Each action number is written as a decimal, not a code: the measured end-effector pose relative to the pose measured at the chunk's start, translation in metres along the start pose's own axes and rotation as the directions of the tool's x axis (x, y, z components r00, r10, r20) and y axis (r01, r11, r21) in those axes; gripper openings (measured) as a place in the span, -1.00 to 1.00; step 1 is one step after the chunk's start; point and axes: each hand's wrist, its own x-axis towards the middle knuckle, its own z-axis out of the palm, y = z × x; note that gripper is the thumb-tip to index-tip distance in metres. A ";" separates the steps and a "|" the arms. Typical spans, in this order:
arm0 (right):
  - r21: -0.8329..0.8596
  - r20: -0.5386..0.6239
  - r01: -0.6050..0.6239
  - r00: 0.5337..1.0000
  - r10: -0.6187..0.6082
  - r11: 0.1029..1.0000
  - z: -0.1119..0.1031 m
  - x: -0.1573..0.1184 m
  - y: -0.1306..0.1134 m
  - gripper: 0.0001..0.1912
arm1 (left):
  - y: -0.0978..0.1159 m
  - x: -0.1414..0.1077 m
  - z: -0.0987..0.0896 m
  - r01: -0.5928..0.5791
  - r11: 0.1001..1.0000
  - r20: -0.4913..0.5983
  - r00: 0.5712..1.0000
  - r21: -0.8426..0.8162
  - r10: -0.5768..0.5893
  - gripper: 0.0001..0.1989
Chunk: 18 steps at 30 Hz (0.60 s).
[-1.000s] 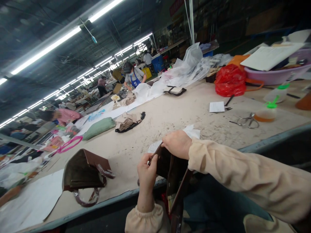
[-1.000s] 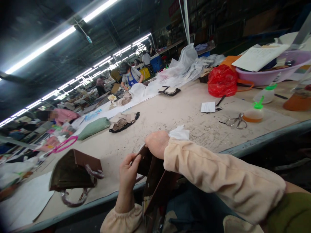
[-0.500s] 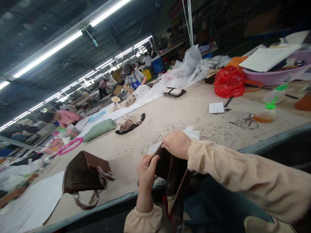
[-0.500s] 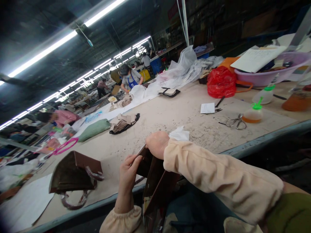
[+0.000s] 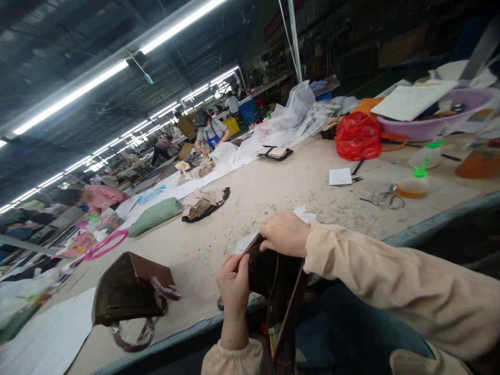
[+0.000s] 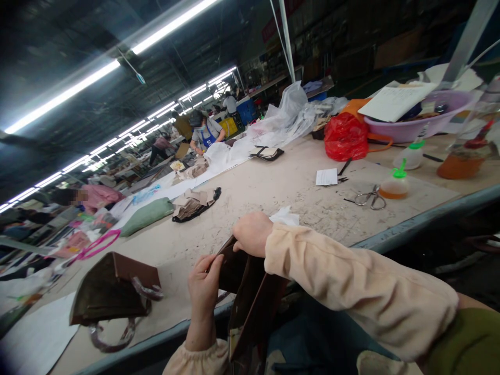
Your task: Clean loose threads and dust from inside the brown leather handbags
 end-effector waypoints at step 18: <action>0.015 -0.071 -0.088 0.993 0.089 0.996 0.007 0.002 0.008 -0.72 | 0.003 -0.002 0.000 -0.002 1.000 0.024 1.000 0.009 0.002 -0.78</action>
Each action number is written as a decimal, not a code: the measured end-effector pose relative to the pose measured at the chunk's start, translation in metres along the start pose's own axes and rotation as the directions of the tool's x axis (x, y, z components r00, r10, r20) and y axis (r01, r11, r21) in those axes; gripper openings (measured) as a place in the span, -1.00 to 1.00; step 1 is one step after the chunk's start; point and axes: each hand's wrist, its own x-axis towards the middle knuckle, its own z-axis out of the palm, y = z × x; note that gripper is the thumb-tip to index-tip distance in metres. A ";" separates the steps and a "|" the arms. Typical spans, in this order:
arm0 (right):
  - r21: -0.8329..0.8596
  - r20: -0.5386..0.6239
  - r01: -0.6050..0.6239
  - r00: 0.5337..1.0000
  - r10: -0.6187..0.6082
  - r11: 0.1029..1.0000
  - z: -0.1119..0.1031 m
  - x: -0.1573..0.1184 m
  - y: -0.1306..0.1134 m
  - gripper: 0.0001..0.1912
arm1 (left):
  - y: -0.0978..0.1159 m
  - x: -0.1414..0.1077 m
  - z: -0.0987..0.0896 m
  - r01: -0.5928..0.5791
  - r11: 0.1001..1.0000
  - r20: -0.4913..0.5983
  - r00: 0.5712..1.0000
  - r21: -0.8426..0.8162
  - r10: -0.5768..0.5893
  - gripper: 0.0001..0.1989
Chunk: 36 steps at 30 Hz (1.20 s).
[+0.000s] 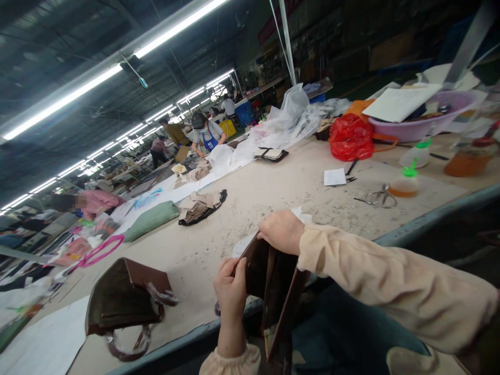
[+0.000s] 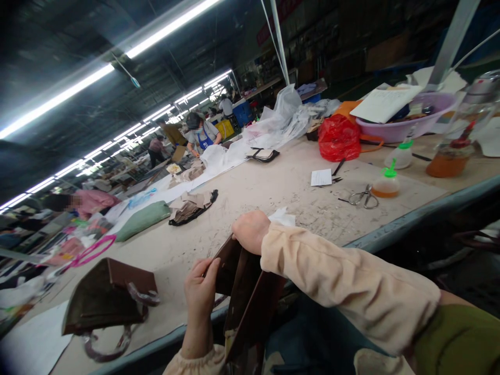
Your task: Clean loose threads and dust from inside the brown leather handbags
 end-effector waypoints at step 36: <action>0.013 0.016 0.058 0.998 -0.058 0.998 -0.001 0.000 0.001 -0.77 | 0.017 0.008 -0.015 -0.144 0.896 0.309 0.951 0.419 0.009 -0.73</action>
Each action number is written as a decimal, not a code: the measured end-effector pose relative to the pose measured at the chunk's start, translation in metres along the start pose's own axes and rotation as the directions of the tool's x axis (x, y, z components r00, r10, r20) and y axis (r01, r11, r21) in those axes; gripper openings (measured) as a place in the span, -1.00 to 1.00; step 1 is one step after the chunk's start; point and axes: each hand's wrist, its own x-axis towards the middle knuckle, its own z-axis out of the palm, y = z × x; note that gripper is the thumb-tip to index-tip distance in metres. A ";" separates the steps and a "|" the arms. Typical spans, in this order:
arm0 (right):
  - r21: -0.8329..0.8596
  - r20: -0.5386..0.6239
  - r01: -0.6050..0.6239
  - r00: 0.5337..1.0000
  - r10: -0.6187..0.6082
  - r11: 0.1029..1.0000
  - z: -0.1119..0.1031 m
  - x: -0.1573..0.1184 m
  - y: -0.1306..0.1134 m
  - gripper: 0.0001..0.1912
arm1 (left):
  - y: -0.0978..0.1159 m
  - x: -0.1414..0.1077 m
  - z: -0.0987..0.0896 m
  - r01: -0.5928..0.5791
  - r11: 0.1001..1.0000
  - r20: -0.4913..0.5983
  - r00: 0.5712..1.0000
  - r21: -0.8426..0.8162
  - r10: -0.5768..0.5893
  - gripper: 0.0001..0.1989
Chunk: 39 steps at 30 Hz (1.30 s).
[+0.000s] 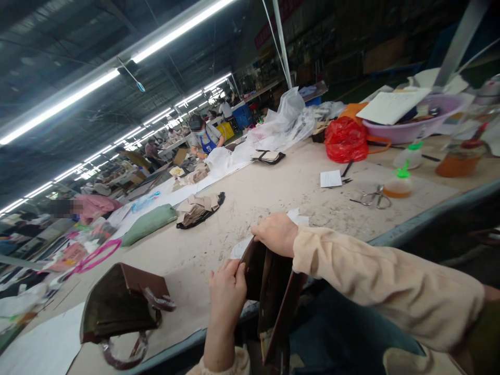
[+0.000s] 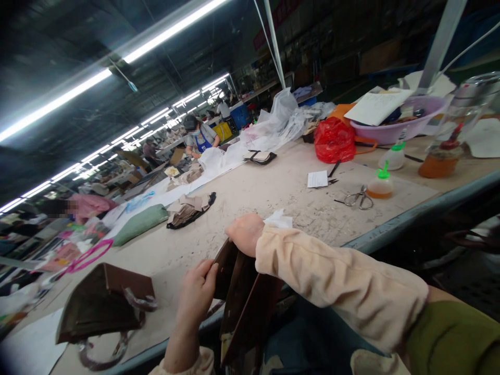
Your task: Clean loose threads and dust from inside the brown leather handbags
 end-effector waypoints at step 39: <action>-0.002 -0.048 -0.125 0.991 0.125 0.992 0.001 -0.006 0.018 -0.80 | 0.042 0.065 0.002 -0.061 0.986 0.210 0.977 0.158 0.027 -0.70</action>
